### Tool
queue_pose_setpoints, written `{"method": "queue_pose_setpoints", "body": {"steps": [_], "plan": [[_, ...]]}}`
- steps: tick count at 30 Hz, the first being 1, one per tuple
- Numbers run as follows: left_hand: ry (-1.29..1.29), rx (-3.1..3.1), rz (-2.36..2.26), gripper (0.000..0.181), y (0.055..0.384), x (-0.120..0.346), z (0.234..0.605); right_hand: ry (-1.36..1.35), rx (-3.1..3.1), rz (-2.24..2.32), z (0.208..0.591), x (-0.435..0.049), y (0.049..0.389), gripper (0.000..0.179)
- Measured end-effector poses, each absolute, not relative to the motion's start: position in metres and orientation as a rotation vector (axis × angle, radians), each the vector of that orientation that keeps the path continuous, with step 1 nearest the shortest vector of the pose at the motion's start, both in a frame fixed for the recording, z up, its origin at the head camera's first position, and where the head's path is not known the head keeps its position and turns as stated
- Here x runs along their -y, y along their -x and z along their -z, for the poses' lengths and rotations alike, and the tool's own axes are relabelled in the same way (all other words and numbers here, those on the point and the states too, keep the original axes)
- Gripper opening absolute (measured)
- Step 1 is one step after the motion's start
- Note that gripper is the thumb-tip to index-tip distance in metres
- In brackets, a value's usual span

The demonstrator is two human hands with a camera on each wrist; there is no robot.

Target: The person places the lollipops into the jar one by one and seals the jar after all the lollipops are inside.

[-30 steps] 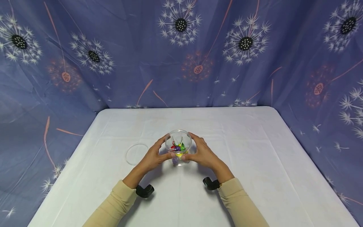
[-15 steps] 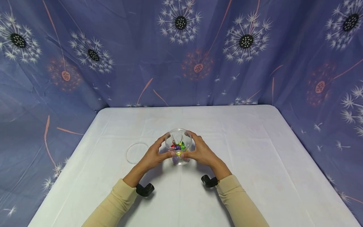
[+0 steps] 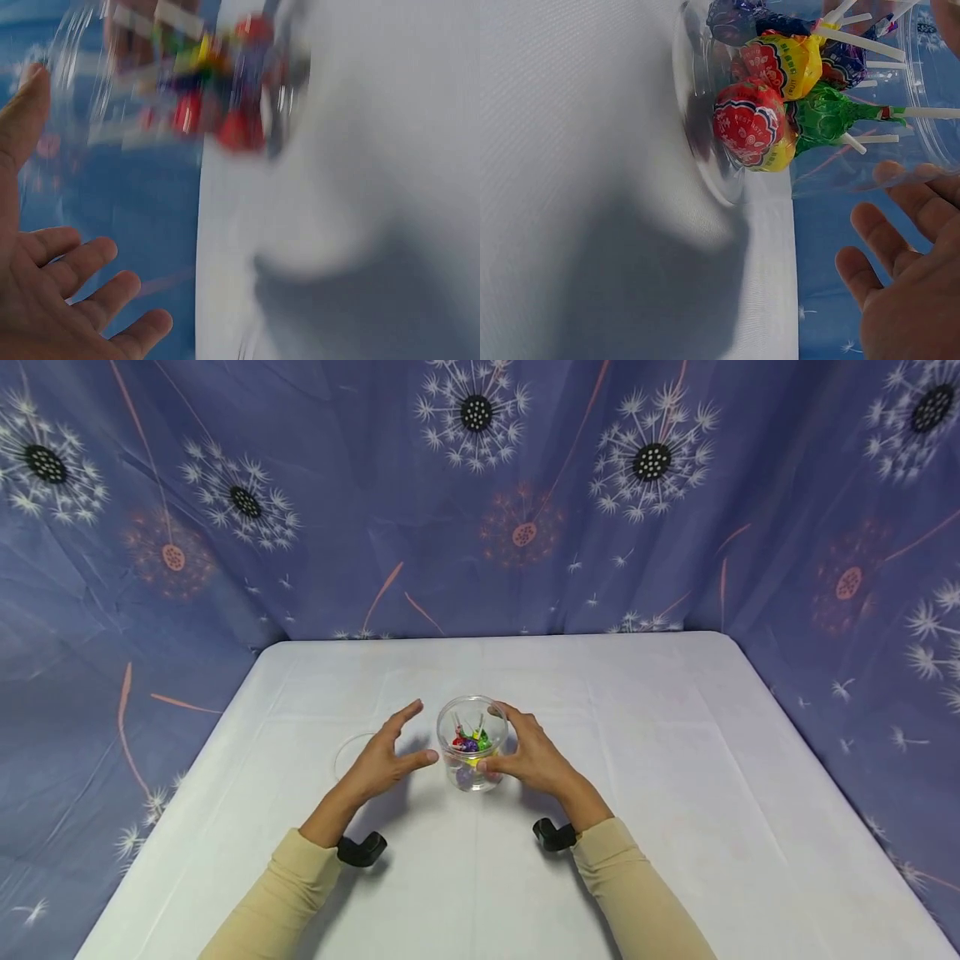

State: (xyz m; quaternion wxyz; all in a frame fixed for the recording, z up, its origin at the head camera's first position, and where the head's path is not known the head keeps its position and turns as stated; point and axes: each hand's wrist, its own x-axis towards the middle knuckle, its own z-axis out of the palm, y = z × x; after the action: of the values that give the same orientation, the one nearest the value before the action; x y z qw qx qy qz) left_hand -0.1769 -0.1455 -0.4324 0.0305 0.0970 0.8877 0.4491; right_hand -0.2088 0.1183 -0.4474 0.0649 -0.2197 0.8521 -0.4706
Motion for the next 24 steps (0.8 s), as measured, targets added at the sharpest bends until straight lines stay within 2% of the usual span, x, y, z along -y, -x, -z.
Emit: {"method": "queue_pose_setpoints", "body": {"steps": [9,24], "plan": [[-0.108,-2.811,-1.176,0.1,0.177,0.212,0.429,0.671,-2.576,1.396,0.446,-0.119,0.21,0.093],[-0.057,-2.842,-0.961,0.108,0.172,0.249,0.452,0.643,-2.568,1.381,0.444,-0.117,0.208,0.09]]}}
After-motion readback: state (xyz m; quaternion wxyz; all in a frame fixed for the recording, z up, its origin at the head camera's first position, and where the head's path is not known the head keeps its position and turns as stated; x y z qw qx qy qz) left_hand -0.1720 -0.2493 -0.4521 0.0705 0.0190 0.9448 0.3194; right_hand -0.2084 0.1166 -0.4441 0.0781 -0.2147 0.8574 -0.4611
